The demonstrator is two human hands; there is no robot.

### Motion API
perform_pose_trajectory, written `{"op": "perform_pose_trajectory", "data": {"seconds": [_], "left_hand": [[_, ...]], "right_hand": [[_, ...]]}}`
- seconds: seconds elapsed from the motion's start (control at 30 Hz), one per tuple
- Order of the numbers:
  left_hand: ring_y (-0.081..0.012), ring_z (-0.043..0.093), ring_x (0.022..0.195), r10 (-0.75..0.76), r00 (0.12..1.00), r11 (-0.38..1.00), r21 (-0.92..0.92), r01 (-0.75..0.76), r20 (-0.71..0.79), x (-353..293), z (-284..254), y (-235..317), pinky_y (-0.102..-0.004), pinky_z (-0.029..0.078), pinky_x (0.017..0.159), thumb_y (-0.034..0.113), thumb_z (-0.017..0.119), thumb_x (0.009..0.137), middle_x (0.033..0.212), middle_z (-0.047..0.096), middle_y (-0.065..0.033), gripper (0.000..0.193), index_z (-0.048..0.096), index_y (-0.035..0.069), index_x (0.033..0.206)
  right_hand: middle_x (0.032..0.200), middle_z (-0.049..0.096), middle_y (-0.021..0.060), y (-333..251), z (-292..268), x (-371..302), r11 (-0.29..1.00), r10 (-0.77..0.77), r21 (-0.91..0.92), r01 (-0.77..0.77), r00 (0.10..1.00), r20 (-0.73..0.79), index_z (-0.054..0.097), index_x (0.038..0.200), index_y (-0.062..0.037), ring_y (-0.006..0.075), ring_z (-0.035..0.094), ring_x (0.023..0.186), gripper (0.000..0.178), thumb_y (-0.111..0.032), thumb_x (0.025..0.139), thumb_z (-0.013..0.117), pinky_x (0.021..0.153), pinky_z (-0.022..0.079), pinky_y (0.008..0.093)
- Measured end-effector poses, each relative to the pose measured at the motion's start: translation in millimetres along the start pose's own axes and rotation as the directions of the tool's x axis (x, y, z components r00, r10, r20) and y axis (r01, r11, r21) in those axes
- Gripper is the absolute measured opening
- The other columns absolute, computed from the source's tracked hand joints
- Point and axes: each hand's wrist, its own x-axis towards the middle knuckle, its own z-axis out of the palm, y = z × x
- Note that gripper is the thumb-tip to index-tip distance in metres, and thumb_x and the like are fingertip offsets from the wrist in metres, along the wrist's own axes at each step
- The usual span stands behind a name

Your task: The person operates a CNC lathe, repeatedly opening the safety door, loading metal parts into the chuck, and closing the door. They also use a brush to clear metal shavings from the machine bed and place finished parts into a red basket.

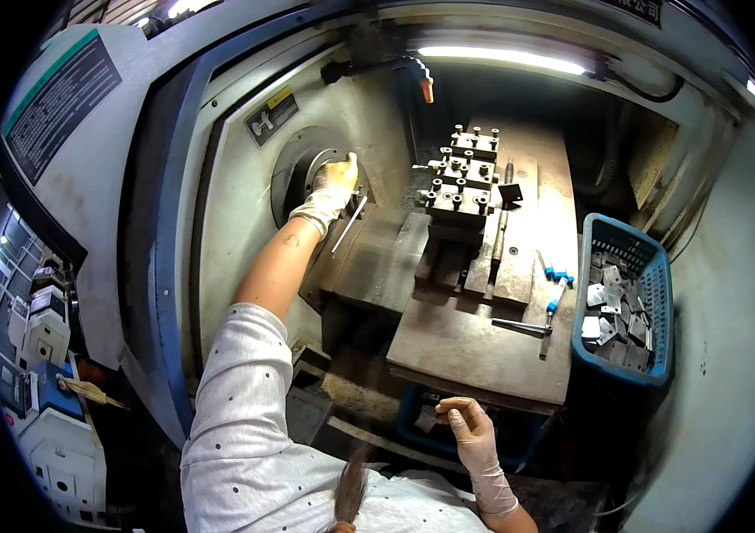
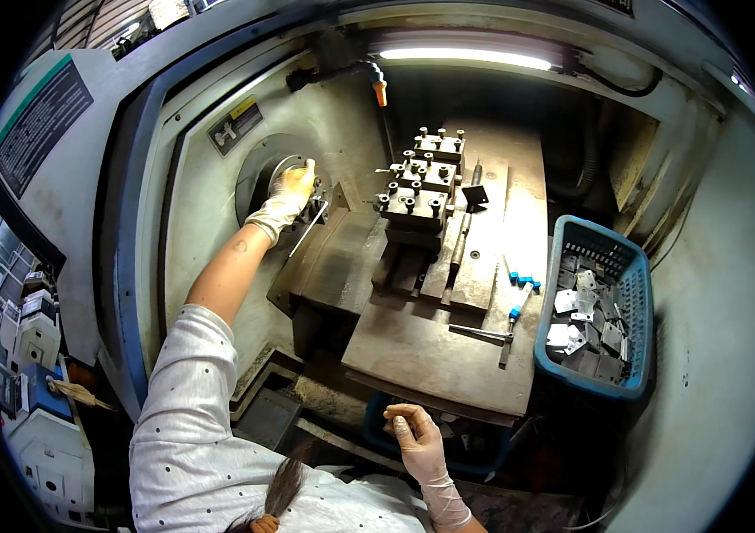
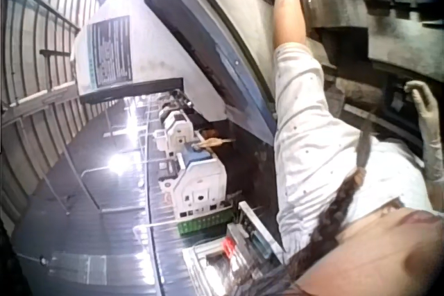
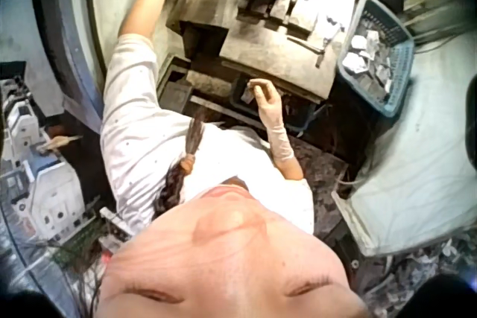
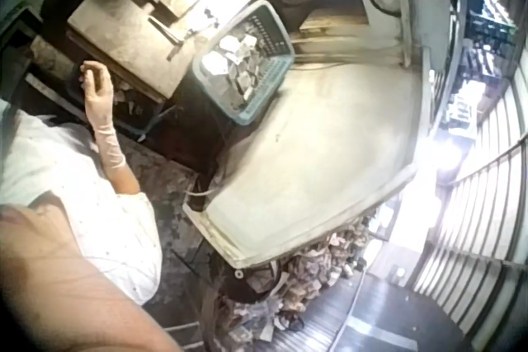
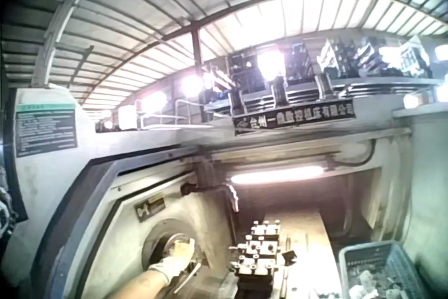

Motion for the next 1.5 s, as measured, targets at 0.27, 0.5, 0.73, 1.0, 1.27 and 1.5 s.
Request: {"op": "perform_pose_trajectory", "data": {"seconds": [0.27, 0.5, 0.73, 1.0, 1.27, 1.5], "left_hand": [[-0.0305, 0.052, 0.066, -0.328, 0.915, 0.814, -0.420, 0.401, 0.235, 12.1, -25.0, 3.5, -0.0356, 0.039, 0.067, 0.033, 0.016, 0.079, 0.067, 0.053, -0.0177, 0.053, 0.055, -0.001, 0.064], [-0.0296, 0.051, 0.067, 0.005, 0.985, 0.995, -0.104, 0.013, 0.175, 10.9, -17.9, -10.2, -0.0368, 0.039, 0.062, 0.024, 0.029, 0.078, 0.072, 0.053, -0.0157, 0.030, 0.047, 0.001, 0.084], [-0.0206, 0.054, 0.074, -0.245, 0.803, 0.963, 0.231, 0.137, 0.543, -3.5, -39.9, 7.8, -0.0289, 0.043, 0.062, 0.036, 0.060, 0.057, 0.086, 0.053, -0.0130, 0.081, 0.018, -0.004, 0.115], [-0.0261, 0.053, 0.076, -0.397, 0.841, 0.829, -0.249, 0.500, 0.368, -26.0, 0.9, -5.6, -0.0323, 0.040, 0.068, 0.036, 0.051, 0.064, 0.087, 0.052, -0.0166, 0.075, 0.007, 0.013, 0.120], [-0.0296, 0.051, 0.078, -0.326, 0.869, 0.758, -0.446, 0.476, 0.372, -17.8, -4.0, -2.4, -0.0361, 0.040, 0.069, 0.024, 0.048, 0.062, 0.087, 0.051, -0.0190, 0.063, 0.015, 0.025, 0.115], [-0.0292, 0.052, 0.075, -0.291, 0.871, 0.758, -0.461, 0.462, 0.395, -25.8, 1.3, -12.6, -0.0361, 0.041, 0.067, 0.027, 0.050, 0.063, 0.084, 0.052, -0.0181, 0.061, 0.018, 0.019, 0.114]], "right_hand": [[0.079, 0.051, 0.0078, 6.8, -13.8, -11.8, 1.000, 0.021, 0.004, -0.020, 0.997, -0.077, 0.047, 0.085, 0.0010, 0.0125, 0.049, 0.071, 0.014, -0.010, 0.077, 0.042, 0.066, 0.040, 0.0232], [0.080, 0.051, 0.0078, 6.7, -15.5, -16.7, 1.000, 0.026, 0.009, -0.025, 0.998, -0.062, 0.047, 0.085, 0.0009, 0.0127, 0.049, 0.072, 0.014, -0.010, 0.077, 0.042, 0.067, 0.041, 0.0239], [0.080, 0.050, 0.0076, 7.3, -16.1, -13.2, 0.999, 0.029, 0.019, -0.028, 0.998, -0.053, 0.046, 0.086, 0.0012, 0.0123, 0.049, 0.072, 0.015, -0.010, 0.077, 0.042, 0.067, 0.040, 0.0234], [0.077, 0.048, 0.0044, -16.0, 21.6, 39.6, 0.999, 0.012, 0.037, -0.024, 0.954, 0.299, 0.046, 0.085, 0.0006, 0.0095, 0.045, 0.068, 0.014, -0.010, 0.077, 0.041, 0.063, 0.038, 0.0207], [0.071, 0.049, 0.0101, 8.8, 88.4, 218.8, 0.878, -0.272, -0.380, 0.292, 0.956, 0.106, 0.044, 0.087, 0.0029, 0.0146, 0.047, 0.068, 0.023, -0.017, 0.075, 0.042, 0.063, 0.038, 0.0244], [0.071, 0.048, 0.0104, -0.8, 129.5, 248.1, 0.589, -0.573, -0.648, 0.484, 0.815, 0.087, 0.034, 0.105, -0.0081, 0.0240, 0.047, 0.063, 0.041, -0.004, 0.065, 0.047, 0.058, 0.039, 0.0299]]}}
